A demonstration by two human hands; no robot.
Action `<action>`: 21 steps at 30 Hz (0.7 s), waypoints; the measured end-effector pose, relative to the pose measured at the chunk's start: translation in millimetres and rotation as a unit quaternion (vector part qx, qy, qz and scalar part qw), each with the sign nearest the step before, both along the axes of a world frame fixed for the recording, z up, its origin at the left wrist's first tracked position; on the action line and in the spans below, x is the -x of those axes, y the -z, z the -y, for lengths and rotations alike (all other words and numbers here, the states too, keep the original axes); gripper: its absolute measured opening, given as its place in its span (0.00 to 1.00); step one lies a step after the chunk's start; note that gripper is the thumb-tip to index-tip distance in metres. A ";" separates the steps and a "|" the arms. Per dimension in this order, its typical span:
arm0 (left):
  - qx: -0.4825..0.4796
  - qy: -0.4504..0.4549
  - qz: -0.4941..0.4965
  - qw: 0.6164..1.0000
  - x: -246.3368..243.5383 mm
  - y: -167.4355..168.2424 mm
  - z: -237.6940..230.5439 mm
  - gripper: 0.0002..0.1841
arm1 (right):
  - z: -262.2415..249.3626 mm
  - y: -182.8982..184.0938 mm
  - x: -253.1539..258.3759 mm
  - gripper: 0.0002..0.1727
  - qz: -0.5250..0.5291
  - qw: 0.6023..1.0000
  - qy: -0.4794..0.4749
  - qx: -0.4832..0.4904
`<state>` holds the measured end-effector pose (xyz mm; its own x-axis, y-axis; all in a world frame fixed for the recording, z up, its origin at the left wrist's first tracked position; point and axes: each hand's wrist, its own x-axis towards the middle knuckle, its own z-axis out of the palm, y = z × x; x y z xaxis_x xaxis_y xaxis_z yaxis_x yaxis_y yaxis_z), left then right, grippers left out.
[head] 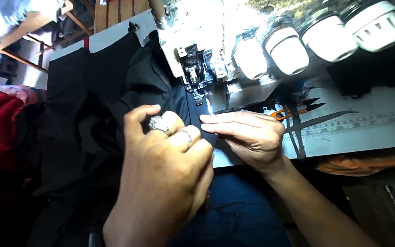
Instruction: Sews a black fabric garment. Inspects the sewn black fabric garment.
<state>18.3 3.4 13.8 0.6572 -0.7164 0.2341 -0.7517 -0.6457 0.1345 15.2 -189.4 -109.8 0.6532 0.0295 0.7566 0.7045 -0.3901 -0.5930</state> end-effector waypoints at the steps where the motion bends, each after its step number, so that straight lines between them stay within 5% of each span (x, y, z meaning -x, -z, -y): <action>1: 0.006 0.001 0.001 1.000 1.7 5.3 1.2 0.11 | -0.3 0.5 0.6 0.08 -0.001 1.000 0.002 0.000; 12: 0.037 -0.018 0.034 0.999 -36.2 20.8 -3.4 0.13 | -9.4 1.6 3.7 0.08 -0.008 0.999 0.049 -0.003; 21: 0.073 -0.087 -0.051 0.992 -68.0 21.5 -28.3 0.12 | -2.7 3.6 52.3 0.07 -0.136 0.986 -0.027 -0.092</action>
